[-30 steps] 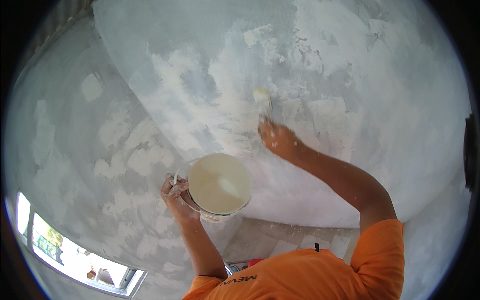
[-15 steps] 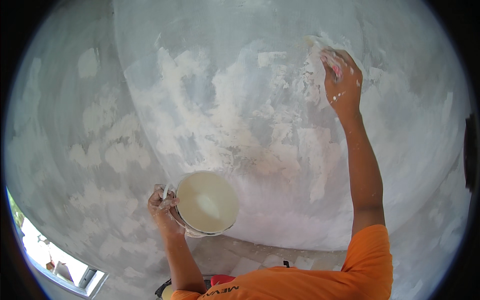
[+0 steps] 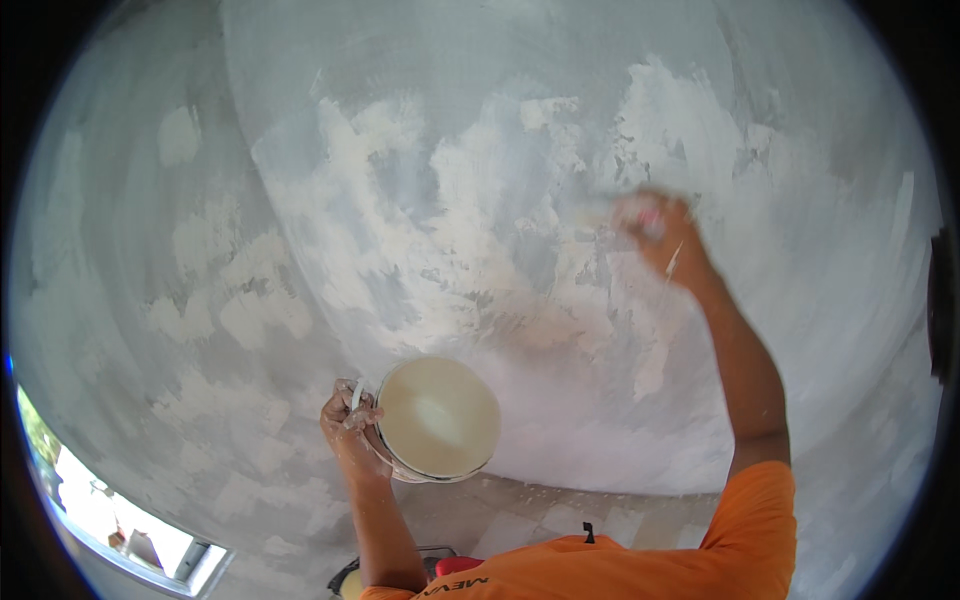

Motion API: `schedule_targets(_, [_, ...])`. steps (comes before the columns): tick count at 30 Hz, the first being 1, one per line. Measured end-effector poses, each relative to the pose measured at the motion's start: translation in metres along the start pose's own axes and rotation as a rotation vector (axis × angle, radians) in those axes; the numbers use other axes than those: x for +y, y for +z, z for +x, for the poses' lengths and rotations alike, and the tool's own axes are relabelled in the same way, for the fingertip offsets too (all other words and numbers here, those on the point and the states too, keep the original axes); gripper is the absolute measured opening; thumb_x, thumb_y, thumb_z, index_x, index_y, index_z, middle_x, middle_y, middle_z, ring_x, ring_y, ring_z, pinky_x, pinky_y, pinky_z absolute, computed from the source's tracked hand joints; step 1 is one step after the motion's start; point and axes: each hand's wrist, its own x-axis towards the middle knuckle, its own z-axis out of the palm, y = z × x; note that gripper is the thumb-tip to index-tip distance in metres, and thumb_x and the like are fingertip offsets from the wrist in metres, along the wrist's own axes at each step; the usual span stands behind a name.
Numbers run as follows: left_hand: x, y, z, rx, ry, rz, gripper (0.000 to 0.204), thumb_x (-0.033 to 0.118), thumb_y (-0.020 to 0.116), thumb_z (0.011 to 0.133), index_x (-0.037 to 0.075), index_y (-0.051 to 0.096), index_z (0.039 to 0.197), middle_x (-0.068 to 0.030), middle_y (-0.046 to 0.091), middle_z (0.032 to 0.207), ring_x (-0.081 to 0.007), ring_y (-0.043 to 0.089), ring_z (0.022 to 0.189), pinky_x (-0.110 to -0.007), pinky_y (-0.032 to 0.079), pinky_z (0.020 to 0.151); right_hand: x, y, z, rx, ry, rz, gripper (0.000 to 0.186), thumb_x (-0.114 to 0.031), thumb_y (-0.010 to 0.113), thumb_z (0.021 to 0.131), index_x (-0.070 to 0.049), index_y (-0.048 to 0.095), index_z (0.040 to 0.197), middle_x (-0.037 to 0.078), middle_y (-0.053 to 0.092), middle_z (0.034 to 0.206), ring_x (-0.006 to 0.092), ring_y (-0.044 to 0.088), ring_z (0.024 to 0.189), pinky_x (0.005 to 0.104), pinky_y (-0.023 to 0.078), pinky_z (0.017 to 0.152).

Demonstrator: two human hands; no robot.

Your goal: The person applies plaster to an interior wall corner using a brush, dipping the brush into a bucket of plaster mixture and spreading it onto the wall and ceiling joints.

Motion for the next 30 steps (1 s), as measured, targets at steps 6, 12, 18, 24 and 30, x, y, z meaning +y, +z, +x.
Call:
schedule_targets(6, [0.004,-0.003,-0.001,0.086,-0.007,0.046,0.021,-0.011,0.05,0.062,0.008,0.042,0.065,-0.0009,0.045,0.075,-0.0093,0.045,0.065,-0.019,0.044,0.06,0.02,-0.046,0.043,0.687,-0.238,-0.104,0.031,-0.008,0.071,0.087,-0.011,0.071,0.117,0.007,0.064,0.128,0.0269,0.063,0.113,0.0379,0.05,0.1])
schedule_targets(12, [0.002,-0.015,0.004,-0.033,-0.054,-0.061,0.018,-0.012,0.055,0.066,0.004,0.056,0.072,-0.0026,0.057,0.077,-0.0118,0.054,0.068,-0.022,0.05,0.066,0.04,0.101,-0.069,0.511,-0.536,-0.162,0.033,0.001,0.062,0.084,-0.006,0.07,0.115,0.015,0.057,0.138,0.0313,0.065,0.114,0.0384,0.058,0.089])
schedule_targets(18, [0.006,0.009,0.001,-0.053,-0.032,-0.009,0.02,-0.012,0.053,0.063,0.006,0.046,0.066,-0.002,0.05,0.078,-0.0106,0.05,0.067,-0.02,0.046,0.061,0.04,0.129,-0.12,-0.434,-0.263,-0.003,0.02,-0.017,0.061,0.094,-0.007,0.069,0.11,0.014,0.067,0.119,0.0313,0.064,0.111,0.0425,0.053,0.093])
schedule_targets(24, [0.015,0.012,0.001,-0.099,-0.046,-0.008,0.022,-0.012,0.053,0.059,0.007,0.043,0.063,-0.0017,0.046,0.077,-0.0114,0.048,0.068,-0.02,0.045,0.062,0.047,-0.043,-0.005,0.642,-0.393,-0.292,0.042,0.002,0.072,0.082,-0.013,0.069,0.122,0.009,0.063,0.132,0.0275,0.06,0.121,0.0376,0.049,0.105])
schedule_targets(30, [0.012,0.003,0.007,-0.236,-0.056,-0.089,0.017,-0.011,0.057,0.064,0.004,0.052,0.068,-0.0018,0.052,0.079,-0.0099,0.043,0.061,-0.021,0.042,0.058,0.008,-0.074,-0.019,0.776,-0.322,-0.105,0.027,-0.002,0.065,0.091,-0.006,0.07,0.117,0.014,0.071,0.115,0.0297,0.07,0.104,0.0355,0.054,0.093])
